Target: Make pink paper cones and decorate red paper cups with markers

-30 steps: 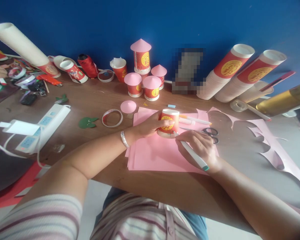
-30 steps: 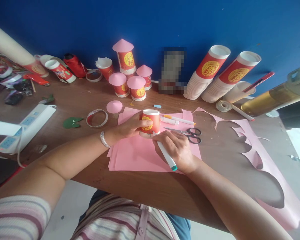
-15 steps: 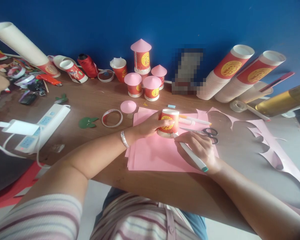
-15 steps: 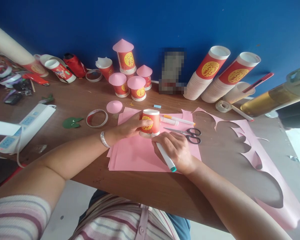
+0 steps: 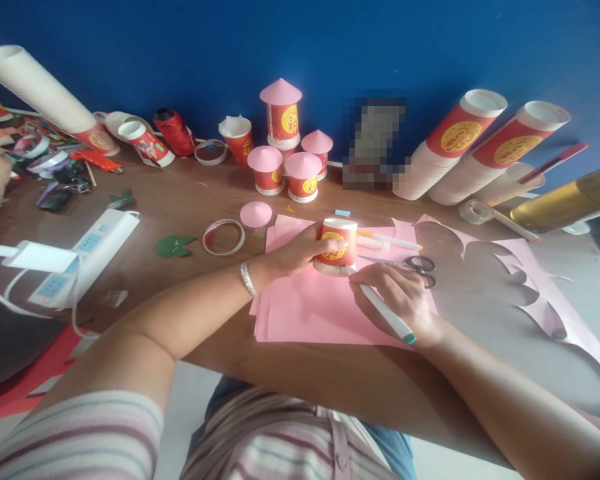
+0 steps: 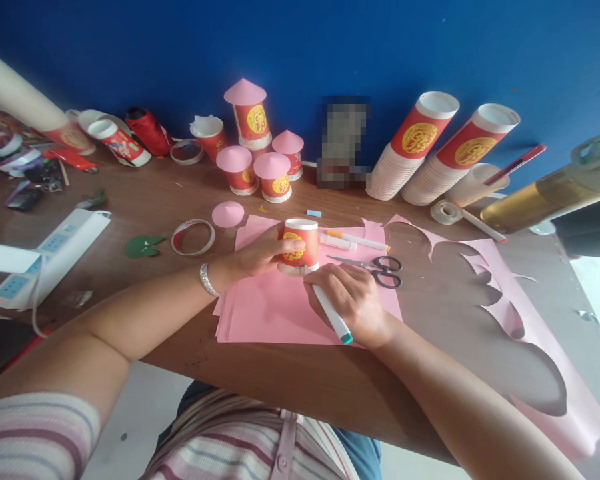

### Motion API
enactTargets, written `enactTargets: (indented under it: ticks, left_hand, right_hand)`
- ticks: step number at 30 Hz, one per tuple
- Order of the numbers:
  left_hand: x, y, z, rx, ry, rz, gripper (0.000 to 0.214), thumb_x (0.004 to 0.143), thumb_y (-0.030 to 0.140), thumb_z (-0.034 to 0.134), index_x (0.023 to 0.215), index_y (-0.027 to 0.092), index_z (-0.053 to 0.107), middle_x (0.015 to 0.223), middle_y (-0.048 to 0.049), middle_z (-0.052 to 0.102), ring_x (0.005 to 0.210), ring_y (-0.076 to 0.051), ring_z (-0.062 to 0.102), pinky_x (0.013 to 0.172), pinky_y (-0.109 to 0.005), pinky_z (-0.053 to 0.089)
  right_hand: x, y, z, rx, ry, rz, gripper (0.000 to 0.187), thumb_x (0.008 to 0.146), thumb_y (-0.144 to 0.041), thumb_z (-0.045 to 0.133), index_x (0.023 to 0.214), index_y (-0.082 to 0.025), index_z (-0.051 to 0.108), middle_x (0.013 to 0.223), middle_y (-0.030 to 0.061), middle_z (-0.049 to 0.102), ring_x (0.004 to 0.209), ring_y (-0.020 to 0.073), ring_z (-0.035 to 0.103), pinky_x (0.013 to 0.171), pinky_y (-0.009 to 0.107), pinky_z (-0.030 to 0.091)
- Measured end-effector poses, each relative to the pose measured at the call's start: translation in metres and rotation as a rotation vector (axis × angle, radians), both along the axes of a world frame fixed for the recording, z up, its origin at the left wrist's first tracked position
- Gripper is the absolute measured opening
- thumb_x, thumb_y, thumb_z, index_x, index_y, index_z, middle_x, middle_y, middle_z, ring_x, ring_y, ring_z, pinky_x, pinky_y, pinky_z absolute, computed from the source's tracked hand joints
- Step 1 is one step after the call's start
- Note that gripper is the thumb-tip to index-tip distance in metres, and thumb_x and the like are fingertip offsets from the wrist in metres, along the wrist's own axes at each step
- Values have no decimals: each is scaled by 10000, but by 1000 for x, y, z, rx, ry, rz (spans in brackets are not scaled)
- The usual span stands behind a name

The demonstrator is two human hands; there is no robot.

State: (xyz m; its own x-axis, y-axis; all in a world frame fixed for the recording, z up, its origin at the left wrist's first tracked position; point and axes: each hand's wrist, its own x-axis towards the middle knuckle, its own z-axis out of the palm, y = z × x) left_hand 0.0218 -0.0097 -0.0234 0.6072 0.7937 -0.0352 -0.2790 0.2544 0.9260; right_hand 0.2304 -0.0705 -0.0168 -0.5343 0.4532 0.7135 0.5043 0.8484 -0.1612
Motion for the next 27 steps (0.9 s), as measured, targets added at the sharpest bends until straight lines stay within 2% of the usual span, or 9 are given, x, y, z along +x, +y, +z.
enactTargets:
  ticks: [12,27]
  left_hand:
    - [-1,1,-2,-25,15,4,423,797,421,804,1077,152,635,1004,-82,703,936,-192,668,805,-296,549]
    - [2,2,-3,-22,-11,35,350,780,375,811,1000,156,649,875,-28,675,770,-135,623,738,-270,526]
  right_hand:
    - [0,-2,4,25,-40,-58,203,872,0,624,903,-196,583,692,-31,639,553,111,564,555,257,437]
    - [-2,-3,2,-2,-13,-26,237,854,24,608,906,-204,570,687,-29,641,538,111,556,541,253,435]
